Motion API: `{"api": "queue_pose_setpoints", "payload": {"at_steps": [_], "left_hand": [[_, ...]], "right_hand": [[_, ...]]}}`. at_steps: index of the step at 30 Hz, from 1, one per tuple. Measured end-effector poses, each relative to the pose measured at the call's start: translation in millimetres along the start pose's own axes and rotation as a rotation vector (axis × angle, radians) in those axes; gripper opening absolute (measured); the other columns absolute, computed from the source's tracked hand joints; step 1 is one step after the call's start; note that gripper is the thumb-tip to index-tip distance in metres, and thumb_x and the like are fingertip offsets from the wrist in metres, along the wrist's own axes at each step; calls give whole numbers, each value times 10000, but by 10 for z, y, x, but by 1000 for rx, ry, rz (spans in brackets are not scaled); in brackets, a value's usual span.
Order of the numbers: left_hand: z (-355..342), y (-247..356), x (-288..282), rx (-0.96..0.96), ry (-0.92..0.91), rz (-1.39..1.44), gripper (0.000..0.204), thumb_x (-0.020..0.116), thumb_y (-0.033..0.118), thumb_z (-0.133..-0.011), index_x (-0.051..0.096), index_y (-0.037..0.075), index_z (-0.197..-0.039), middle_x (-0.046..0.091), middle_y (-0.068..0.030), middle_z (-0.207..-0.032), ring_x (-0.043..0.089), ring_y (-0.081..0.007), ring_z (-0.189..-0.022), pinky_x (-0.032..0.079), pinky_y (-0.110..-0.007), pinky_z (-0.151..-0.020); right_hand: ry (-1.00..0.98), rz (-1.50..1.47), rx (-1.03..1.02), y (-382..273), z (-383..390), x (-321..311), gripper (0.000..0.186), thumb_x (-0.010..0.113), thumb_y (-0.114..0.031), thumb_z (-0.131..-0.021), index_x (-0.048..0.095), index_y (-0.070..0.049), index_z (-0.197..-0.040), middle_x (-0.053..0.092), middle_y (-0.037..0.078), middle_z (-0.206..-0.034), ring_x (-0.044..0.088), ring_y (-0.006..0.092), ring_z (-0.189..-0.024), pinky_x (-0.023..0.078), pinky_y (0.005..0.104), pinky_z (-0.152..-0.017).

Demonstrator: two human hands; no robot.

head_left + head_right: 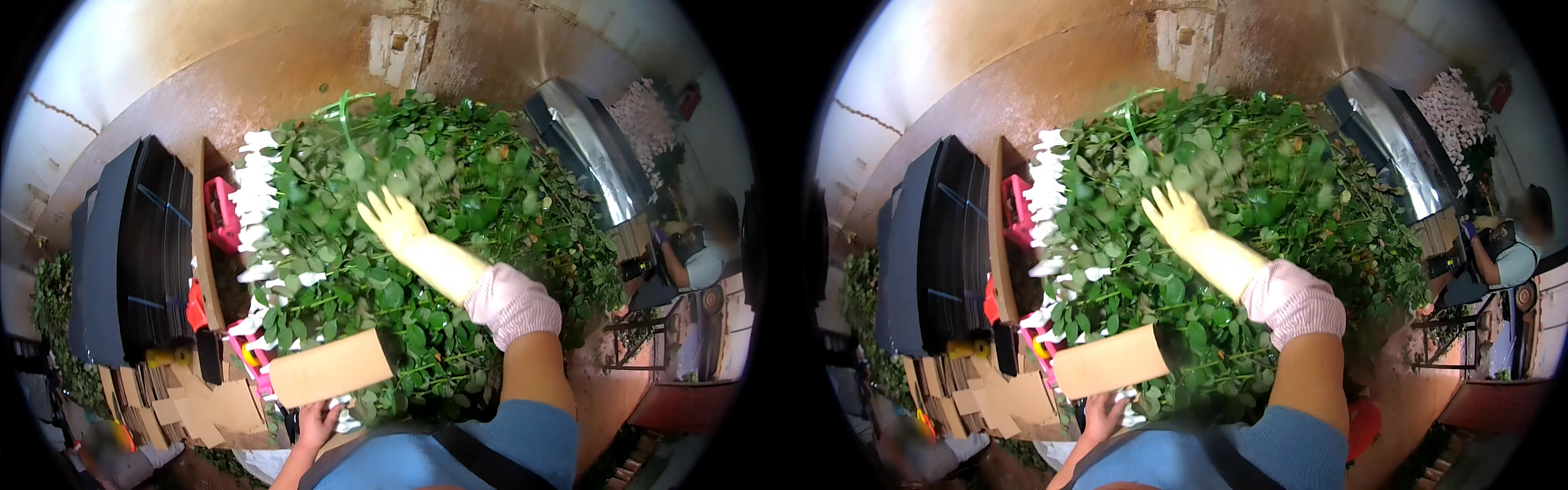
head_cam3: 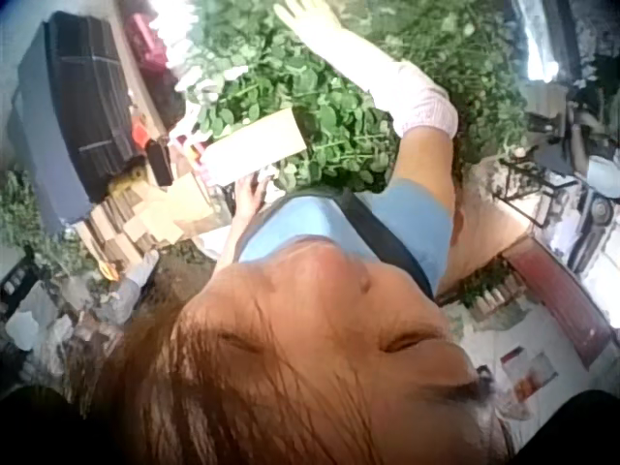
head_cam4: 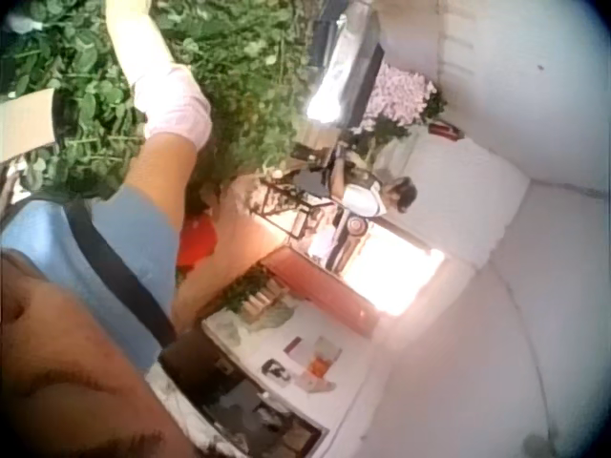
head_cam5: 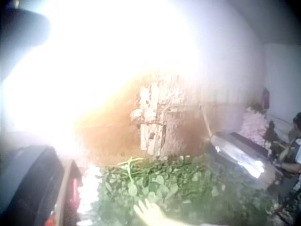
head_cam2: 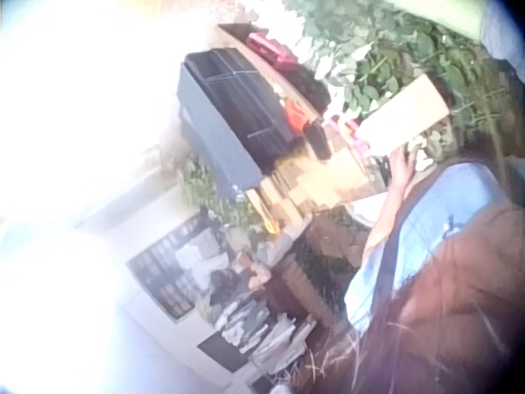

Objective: The person arranges green leafy stems into a cardboard box, places white protective cones over the flower heads, and folds the cardboard flaps to close the package. The process is repeated for multiple units on a workbench.

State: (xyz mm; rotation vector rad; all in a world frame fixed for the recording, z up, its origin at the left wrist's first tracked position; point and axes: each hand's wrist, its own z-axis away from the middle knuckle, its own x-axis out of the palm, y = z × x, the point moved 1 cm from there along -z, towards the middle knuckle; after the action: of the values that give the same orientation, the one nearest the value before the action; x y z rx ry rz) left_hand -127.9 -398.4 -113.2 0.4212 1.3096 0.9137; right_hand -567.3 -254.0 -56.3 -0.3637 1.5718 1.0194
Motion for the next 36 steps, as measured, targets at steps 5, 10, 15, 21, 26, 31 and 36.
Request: {"api": "queue_pose_setpoints", "payload": {"at_steps": [5, 10, 15, 21, 26, 31, 36], "left_hand": [[42, -38, 41, 24, 83, 4, 388, 833, 154, -820, 695, 32, -1161, 686, -185, -1127, 623, -389, -1075, 496, -454, -940], [70, -151, 106, 75, 166, 2, 362, 830, 253, -846, 723, 54, -1129, 698, -190, -1086, 630, -395, -1044, 509, -455, -897], [-18, -88, 109, 74, 164, 101, 378, 845, 216, -832, 723, 60, -1154, 697, -183, -1107, 620, -394, -1069, 505, -457, -934], [26, -151, 137, 37, 182, 116, 368, 848, 160, -829, 717, 33, -1149, 688, -184, -1080, 669, -351, -990, 569, -406, -845], [0, -245, 224, 48, 161, 132, 357, 831, 203, -843, 714, 17, -1124, 688, -211, -1081, 630, -412, -1038, 519, -468, -886], [33, -206, 142, 41, 172, 47, 371, 828, 225, -848, 713, 11, -1128, 700, -219, -1060, 624, -419, -1029, 505, -475, -905], [-39, -241, 166, 15, 138, 132, 362, 831, 238, -845, 716, 22, -1112, 701, -201, -1022, 608, -408, -1043, 488, -471, -923]], "right_hand": [[-88, -455, -72, -85, 743, -957, 450, 483, -177, -1047, 494, -136, -1495, 696, 136, -1215, 653, 248, -1120, 489, 410, -1056], [13, -690, 106, 314, 286, -1165, 391, 491, -208, -1069, 558, -136, -1447, 753, 160, -1080, 735, 235, -766, 633, 359, -726], [-248, -294, 359, 610, -42, -608, 434, 656, -310, -964, 621, -116, -1349, 580, 128, -1465, 555, 254, -1343, 360, 367, -1169], [-347, -355, 141, -64, 919, -253, 314, 731, -68, -871, 755, -142, -1175, 391, 72, -1650, 473, 288, -1451, 401, 406, -1201], [-74, -397, -53, -290, 2099, 85, 372, 624, -142, -943, 684, -170, -1309, 441, 66, -1617, 399, 251, -1496, 362, 388, -1207], [-16, -735, 82, -211, 2140, -494, 413, 573, -148, -986, 594, -135, -1398, 563, 71, -1497, 642, 249, -1224, 521, 384, -1029], [76, -73, 315, -109, 1420, -101, 565, 611, -288, -986, 478, -170, -1522, 455, 84, -1593, 404, 227, -1470, 231, 406, -1253]]}}
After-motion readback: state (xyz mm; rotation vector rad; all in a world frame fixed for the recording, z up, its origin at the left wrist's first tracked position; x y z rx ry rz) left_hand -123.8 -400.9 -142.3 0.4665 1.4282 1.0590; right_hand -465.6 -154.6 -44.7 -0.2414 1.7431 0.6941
